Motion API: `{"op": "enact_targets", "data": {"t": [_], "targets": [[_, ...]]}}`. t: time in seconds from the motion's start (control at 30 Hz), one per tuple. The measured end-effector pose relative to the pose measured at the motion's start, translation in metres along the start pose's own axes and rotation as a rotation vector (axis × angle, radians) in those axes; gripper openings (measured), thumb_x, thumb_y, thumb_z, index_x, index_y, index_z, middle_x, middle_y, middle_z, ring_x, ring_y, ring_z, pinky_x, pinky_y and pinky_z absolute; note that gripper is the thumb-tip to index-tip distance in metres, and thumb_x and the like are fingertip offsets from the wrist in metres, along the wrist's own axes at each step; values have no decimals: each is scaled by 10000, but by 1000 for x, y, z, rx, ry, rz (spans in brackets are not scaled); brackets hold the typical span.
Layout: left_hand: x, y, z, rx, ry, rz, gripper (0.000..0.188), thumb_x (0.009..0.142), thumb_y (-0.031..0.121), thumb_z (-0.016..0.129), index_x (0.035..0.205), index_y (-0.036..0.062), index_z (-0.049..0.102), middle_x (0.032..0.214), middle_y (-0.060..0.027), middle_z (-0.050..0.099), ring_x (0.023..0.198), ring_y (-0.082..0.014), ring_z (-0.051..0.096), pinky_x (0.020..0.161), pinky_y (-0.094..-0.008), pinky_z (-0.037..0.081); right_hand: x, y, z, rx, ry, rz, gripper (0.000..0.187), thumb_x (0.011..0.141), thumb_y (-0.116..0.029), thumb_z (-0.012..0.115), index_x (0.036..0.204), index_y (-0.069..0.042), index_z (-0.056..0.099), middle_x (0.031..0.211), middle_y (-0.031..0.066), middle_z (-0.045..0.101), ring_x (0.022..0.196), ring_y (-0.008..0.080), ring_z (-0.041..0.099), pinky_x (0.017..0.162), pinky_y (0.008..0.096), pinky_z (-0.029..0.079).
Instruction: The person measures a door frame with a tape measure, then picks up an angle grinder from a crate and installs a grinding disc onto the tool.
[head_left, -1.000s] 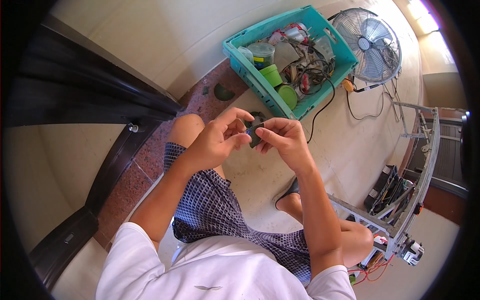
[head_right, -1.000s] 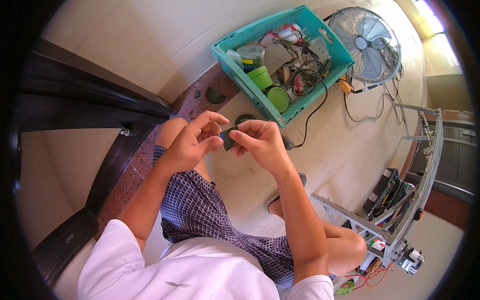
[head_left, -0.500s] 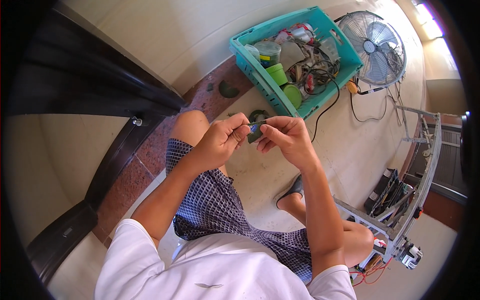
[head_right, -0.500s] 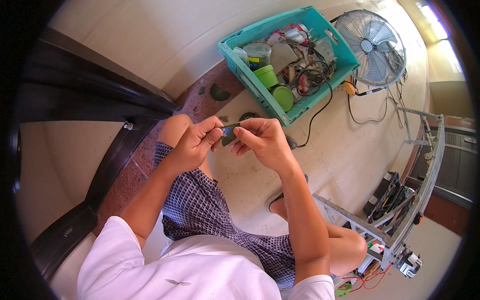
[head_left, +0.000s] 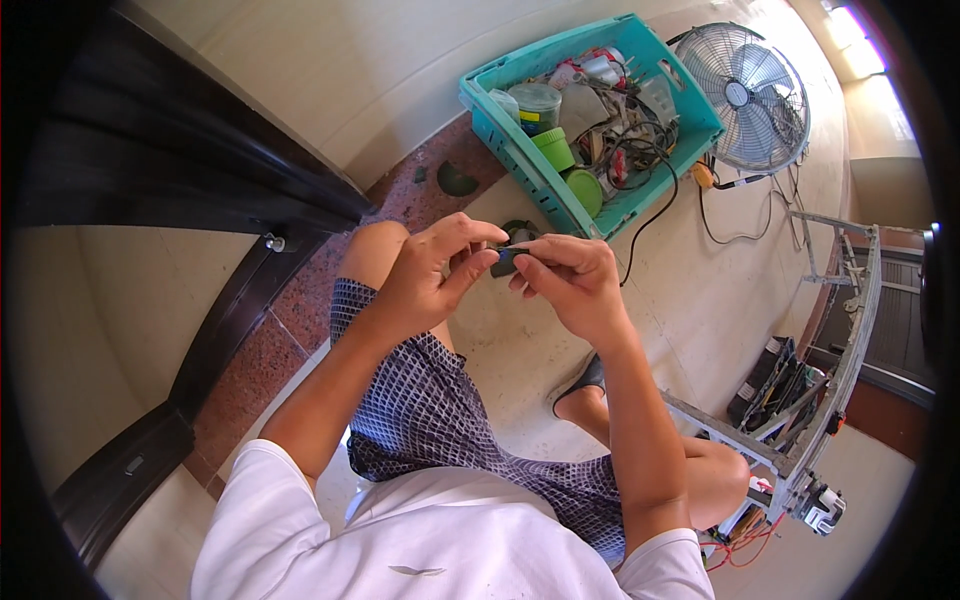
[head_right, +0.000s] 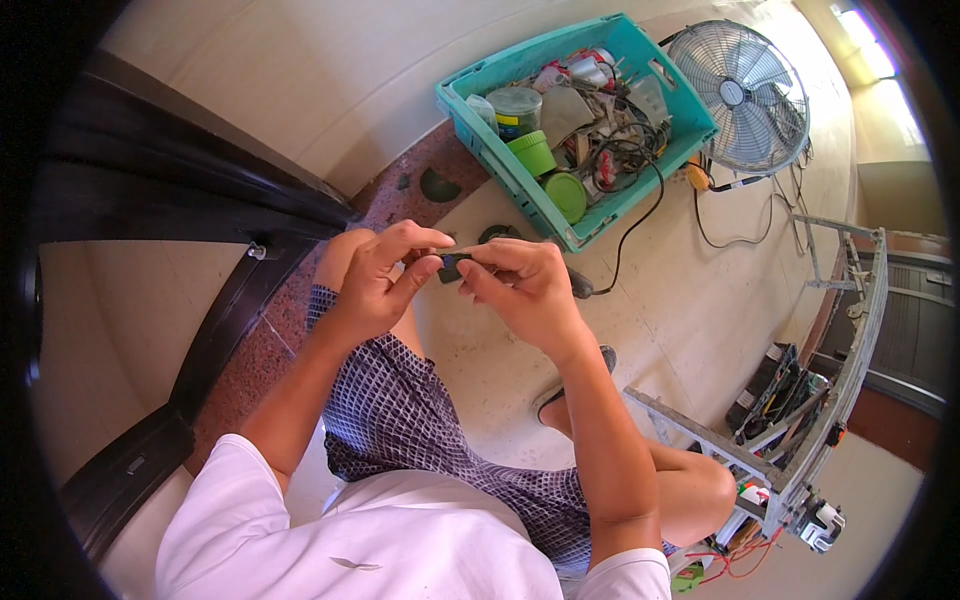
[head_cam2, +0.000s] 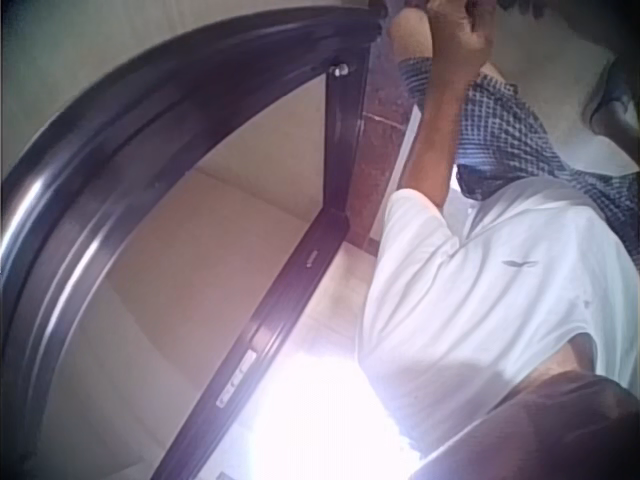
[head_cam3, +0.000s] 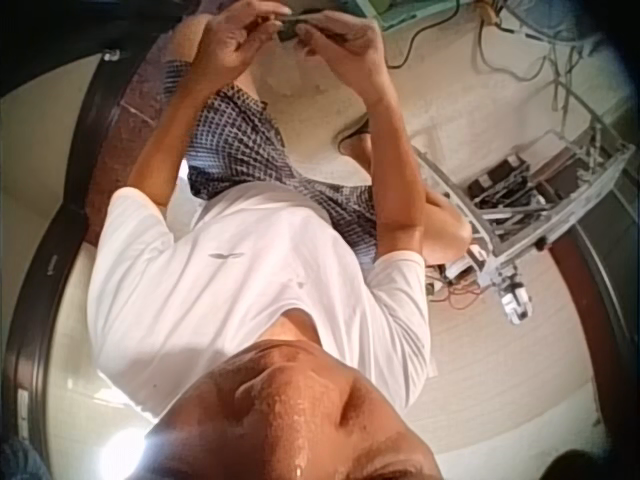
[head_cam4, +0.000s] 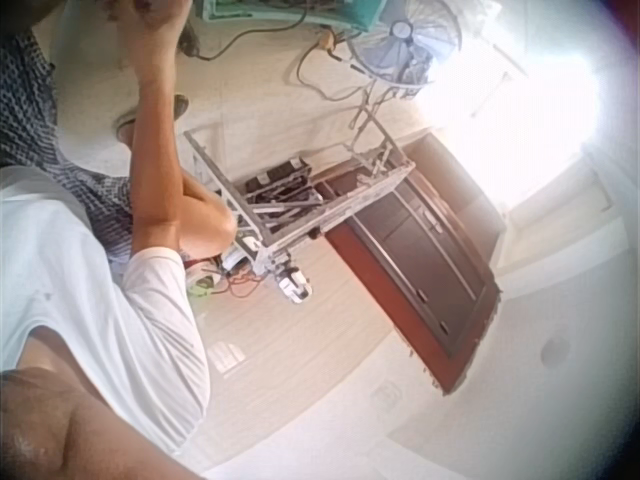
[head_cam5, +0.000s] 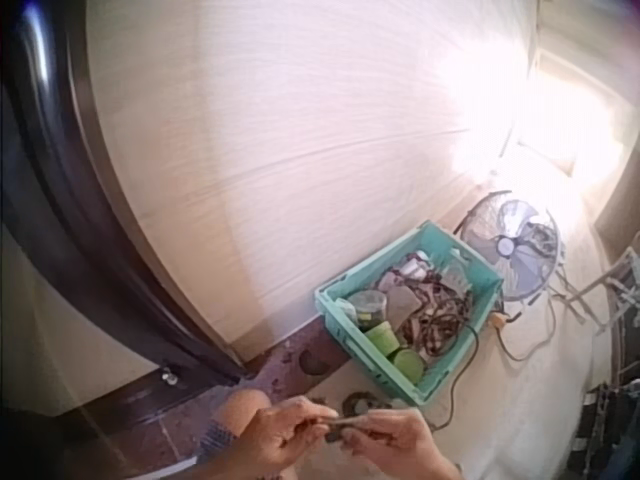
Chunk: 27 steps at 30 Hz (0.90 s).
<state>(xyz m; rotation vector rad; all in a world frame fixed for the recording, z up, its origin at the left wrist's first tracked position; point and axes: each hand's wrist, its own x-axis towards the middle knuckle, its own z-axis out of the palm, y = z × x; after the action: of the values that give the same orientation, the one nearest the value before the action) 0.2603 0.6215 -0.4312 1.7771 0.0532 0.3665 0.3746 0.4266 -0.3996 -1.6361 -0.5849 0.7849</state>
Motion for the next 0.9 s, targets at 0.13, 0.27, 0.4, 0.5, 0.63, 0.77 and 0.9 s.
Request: {"op": "enact_targets", "data": {"t": [0.13, 0.27, 0.4, 0.5, 0.63, 0.77, 0.9], "targets": [[-5, 0, -23, 199, 46, 300, 197, 935, 3, 815, 1118, 40, 752, 966, -85, 747, 825, -222, 718, 734, -328, 554, 2, -10, 6, -370, -25, -415, 169, 1041, -77, 732, 1141, 45, 794, 996, 90, 769, 803, 162, 735, 679, 287, 595], [-10, 9, -39, 338, 176, 626, 266, 874, -40, 849, 1112, 43, 767, 993, -90, 762, 879, -246, 742, 745, -361, 584, 5, -27, 21, 378, -4, 86, 262, 1095, -152, 669, 1237, 51, 755, 971, 81, 767, 788, 164, 751, 611, 294, 577], [-18, 13, -55, 401, 110, 664, 255, 864, -10, 866, 1105, 42, 798, 1010, -96, 776, 979, -274, 774, 828, -373, 660, 7, -27, 23, 666, -157, 393, 238, 1111, -185, 654, 1150, 29, 750, 900, 58, 761, 710, 147, 756, 528, 253, 538], [-20, 10, -60, 407, 87, 687, 330, 802, 0, 864, 1127, 12, 812, 1101, -95, 788, 1048, -283, 769, 879, -367, 674, 7, -36, 26, 621, -180, 427, 166, 1063, -167, 740, 1049, -2, 751, 827, 50, 758, 694, 113, 736, 532, 239, 516], [-29, 3, -66, 393, 73, 646, 318, 817, 5, 850, 1133, 14, 812, 1114, -99, 790, 1064, -285, 762, 882, -367, 663, 12, -40, 32, 505, -177, 467, 160, 1022, -175, 796, 1016, -20, 761, 814, 40, 768, 709, 98, 725, 573, 239, 510], [-34, -4, -65, 378, 22, 577, 321, 843, 19, 852, 1160, 14, 803, 1169, -117, 787, 1119, -296, 742, 928, -386, 634, 14, -34, 30, 337, -173, 515, 140, 997, -178, 801, 1017, -43, 770, 811, 22, 769, 722, 94, 727, 639, 237, 516], [-47, -1, -89, 405, 269, 319, 399, 919, 147, 879, 1273, 4, 761, 1244, -132, 776, 1194, -318, 709, 990, -403, 585, 33, -3, 1, 183, 68, 454, 149, 1025, -204, 750, 1016, -56, 768, 882, 24, 778, 766, 92, 736, 632, 236, 514]]}}
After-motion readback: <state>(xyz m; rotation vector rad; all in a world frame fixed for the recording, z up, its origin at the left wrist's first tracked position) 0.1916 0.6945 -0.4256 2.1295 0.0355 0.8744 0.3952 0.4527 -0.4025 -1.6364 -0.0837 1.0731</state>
